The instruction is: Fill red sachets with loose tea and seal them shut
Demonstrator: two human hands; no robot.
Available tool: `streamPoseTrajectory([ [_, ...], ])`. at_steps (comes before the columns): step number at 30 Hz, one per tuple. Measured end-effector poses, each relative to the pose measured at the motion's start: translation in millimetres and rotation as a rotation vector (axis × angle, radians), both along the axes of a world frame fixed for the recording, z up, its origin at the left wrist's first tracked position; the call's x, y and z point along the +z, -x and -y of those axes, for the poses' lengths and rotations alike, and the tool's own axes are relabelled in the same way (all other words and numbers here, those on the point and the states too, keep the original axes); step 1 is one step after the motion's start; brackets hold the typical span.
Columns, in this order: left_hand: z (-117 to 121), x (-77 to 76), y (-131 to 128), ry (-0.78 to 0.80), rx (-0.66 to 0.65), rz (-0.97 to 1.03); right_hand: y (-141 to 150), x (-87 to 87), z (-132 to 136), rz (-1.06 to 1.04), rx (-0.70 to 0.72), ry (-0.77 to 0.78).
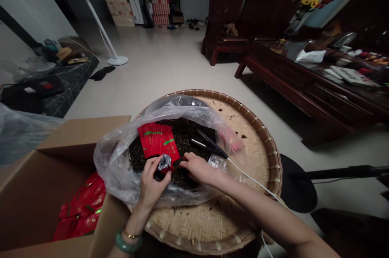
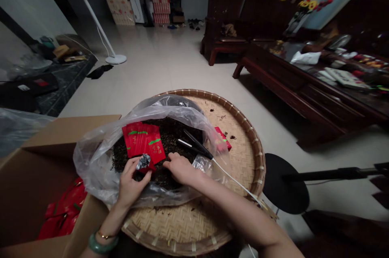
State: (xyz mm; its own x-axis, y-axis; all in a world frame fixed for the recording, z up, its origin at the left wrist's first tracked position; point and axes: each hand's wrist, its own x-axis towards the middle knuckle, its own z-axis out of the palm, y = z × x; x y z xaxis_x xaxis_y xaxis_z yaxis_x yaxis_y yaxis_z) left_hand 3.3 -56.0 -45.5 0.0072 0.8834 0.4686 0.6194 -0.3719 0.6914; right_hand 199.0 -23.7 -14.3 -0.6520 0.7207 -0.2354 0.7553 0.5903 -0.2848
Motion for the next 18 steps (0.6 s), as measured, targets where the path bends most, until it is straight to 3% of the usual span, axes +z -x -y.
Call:
streamPoseTrajectory([
  [8,0.1,-1.6,0.0,0.016,0.004,-0.001,-2.3,-8.9,-0.9,-0.073,-0.072,0.038],
  [11,0.3,-1.3,0.2,0.022,0.003,0.003,-5.4,-17.0,-3.6,-0.303,-0.131,0.093],
  [14,0.1,-1.0,0.2,0.017,0.001,0.007,-9.0,-22.8,-7.1,-0.604,-0.295,0.174],
  [16,-0.1,-1.4,0.3,0.013,0.001,0.006,-11.2,-23.8,-9.0,-0.813,-0.456,0.302],
  [18,-0.3,-2.3,0.5,0.01,0.0,0.005,-12.9,-22.5,-9.8,-1.022,-0.634,0.533],
])
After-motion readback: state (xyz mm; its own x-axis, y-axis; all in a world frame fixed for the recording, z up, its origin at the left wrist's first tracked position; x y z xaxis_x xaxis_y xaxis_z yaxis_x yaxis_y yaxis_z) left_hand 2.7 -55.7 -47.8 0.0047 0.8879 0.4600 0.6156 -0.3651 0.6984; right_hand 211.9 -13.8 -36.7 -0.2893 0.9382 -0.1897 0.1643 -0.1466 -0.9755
